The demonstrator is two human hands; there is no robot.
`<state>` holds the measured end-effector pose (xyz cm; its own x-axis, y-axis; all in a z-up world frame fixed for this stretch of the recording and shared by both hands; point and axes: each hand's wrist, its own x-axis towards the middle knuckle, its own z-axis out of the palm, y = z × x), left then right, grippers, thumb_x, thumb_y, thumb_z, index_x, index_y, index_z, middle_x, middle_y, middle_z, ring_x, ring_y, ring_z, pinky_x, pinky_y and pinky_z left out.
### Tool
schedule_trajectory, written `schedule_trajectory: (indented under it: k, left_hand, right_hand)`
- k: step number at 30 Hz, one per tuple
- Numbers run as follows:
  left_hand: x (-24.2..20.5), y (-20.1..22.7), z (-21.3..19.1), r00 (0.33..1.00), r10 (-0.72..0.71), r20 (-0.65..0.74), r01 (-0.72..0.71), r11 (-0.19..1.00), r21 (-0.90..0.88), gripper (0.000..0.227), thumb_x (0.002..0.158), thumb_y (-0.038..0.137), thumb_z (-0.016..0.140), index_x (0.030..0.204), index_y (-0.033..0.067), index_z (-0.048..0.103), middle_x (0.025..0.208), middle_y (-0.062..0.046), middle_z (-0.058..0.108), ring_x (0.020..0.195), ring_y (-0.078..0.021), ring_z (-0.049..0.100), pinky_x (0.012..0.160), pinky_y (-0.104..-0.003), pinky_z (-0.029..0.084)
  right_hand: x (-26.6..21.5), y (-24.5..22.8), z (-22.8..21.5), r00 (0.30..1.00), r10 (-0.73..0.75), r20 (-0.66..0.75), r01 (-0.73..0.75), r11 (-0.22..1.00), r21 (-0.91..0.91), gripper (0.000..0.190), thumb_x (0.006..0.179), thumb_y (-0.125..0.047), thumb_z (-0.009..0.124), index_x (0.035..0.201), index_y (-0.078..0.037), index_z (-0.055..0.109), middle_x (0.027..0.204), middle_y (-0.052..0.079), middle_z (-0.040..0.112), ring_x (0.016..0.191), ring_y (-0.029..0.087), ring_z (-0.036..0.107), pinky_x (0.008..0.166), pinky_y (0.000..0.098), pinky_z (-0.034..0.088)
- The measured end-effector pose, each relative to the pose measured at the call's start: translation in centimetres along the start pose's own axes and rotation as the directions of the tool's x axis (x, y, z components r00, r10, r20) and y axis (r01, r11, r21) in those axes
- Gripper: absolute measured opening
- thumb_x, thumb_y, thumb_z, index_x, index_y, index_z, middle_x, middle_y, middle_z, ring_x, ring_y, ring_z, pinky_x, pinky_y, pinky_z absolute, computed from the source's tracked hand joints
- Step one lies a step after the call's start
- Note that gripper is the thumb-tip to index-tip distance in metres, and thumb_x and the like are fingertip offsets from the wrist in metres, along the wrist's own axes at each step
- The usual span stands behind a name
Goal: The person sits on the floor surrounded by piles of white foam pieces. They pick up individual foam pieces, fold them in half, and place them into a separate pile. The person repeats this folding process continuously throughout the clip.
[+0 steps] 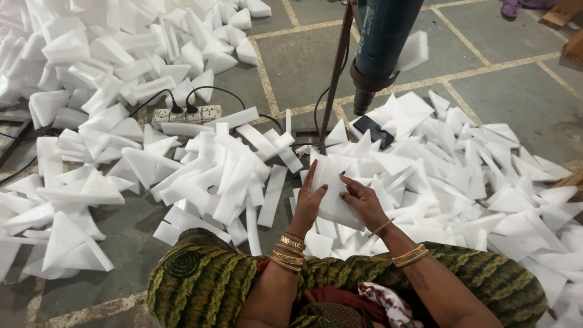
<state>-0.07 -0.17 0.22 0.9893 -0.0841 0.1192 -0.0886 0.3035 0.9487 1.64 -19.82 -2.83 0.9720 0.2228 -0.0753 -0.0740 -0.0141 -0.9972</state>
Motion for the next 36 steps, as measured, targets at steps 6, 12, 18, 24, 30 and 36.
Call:
schedule_trajectory:
  k: [6,12,18,24,30,36]
  left_hand:
    - [0.1,-0.6,0.1,1.000,0.005,0.019,-0.005,1.000,-0.011,0.063,0.103,0.010,0.048,0.163,0.0186,0.031,0.159,-0.014,0.046,0.136,-0.0216,0.051,0.112,-0.032,0.041]
    - [0.3,-1.6,0.6,0.996,0.052,0.071,-0.050,0.998,-0.026,0.055,0.110,0.019,0.039,0.164,0.0178,0.030,0.166,-0.012,0.038,0.145,-0.0231,0.042,0.118,-0.034,0.034]
    - [0.3,-1.3,1.0,0.990,0.039,0.133,-0.024,0.994,-0.110,0.058,0.111,0.041,0.024,0.165,0.0175,0.023,0.170,-0.011,0.028,0.154,-0.0262,0.032,0.124,-0.036,0.027]
    - [2.4,-1.4,2.0,0.991,-0.040,0.125,0.072,0.962,-0.263,0.066,0.108,0.053,0.018,0.163,0.0171,0.027,0.170,-0.004,0.027,0.153,-0.0221,0.031,0.125,-0.035,0.026]
    - [9.1,-2.9,2.9,0.987,-0.109,0.120,0.142,0.936,-0.322,0.069,0.108,0.056,0.019,0.161,0.0153,0.034,0.165,-0.006,0.038,0.148,-0.0236,0.039,0.124,-0.036,0.029]
    - [16.4,-1.4,4.2,0.980,-0.139,0.145,0.181,0.924,-0.338,0.078,0.103,0.065,0.022,0.162,0.0149,0.034,0.164,-0.008,0.039,0.146,-0.0233,0.040,0.122,-0.038,0.029]
  right_hand:
    - [0.0,0.4,0.0,1.000,-0.006,-0.009,0.006,0.996,0.089,0.054,0.093,0.000,0.066,0.145,-0.007,0.057,0.109,0.003,0.072,0.095,0.008,0.063,0.085,0.0239,0.053]
    - [0.5,1.2,-1.6,0.998,0.033,-0.050,-0.029,0.997,0.078,0.044,0.097,-0.006,0.063,0.142,-0.005,0.061,0.106,0.003,0.071,0.090,0.008,0.062,0.080,0.0243,0.053]
    - [0.2,0.0,-1.6,0.999,-0.015,-0.047,0.017,0.998,0.052,0.042,0.099,-0.007,0.063,0.141,-0.006,0.062,0.098,0.003,0.068,0.086,0.009,0.059,0.076,0.0236,0.051]
    - [1.2,-1.4,-3.1,0.994,0.022,-0.107,-0.024,1.000,-0.016,0.040,0.098,-0.011,0.065,0.137,-0.004,0.062,0.100,0.002,0.067,0.089,0.009,0.059,0.077,0.0237,0.051]
    - [5.9,-4.2,-6.0,0.993,0.011,-0.119,-0.027,0.991,-0.129,0.040,0.098,-0.012,0.064,0.137,-0.005,0.061,0.103,0.007,0.069,0.086,0.013,0.061,0.074,0.0260,0.053]
    - [11.5,-7.8,-8.7,0.999,-0.048,-0.026,0.049,0.998,0.032,0.040,0.100,-0.011,0.060,0.138,0.000,0.058,0.118,0.009,0.069,0.097,0.014,0.065,0.087,0.0269,0.056]
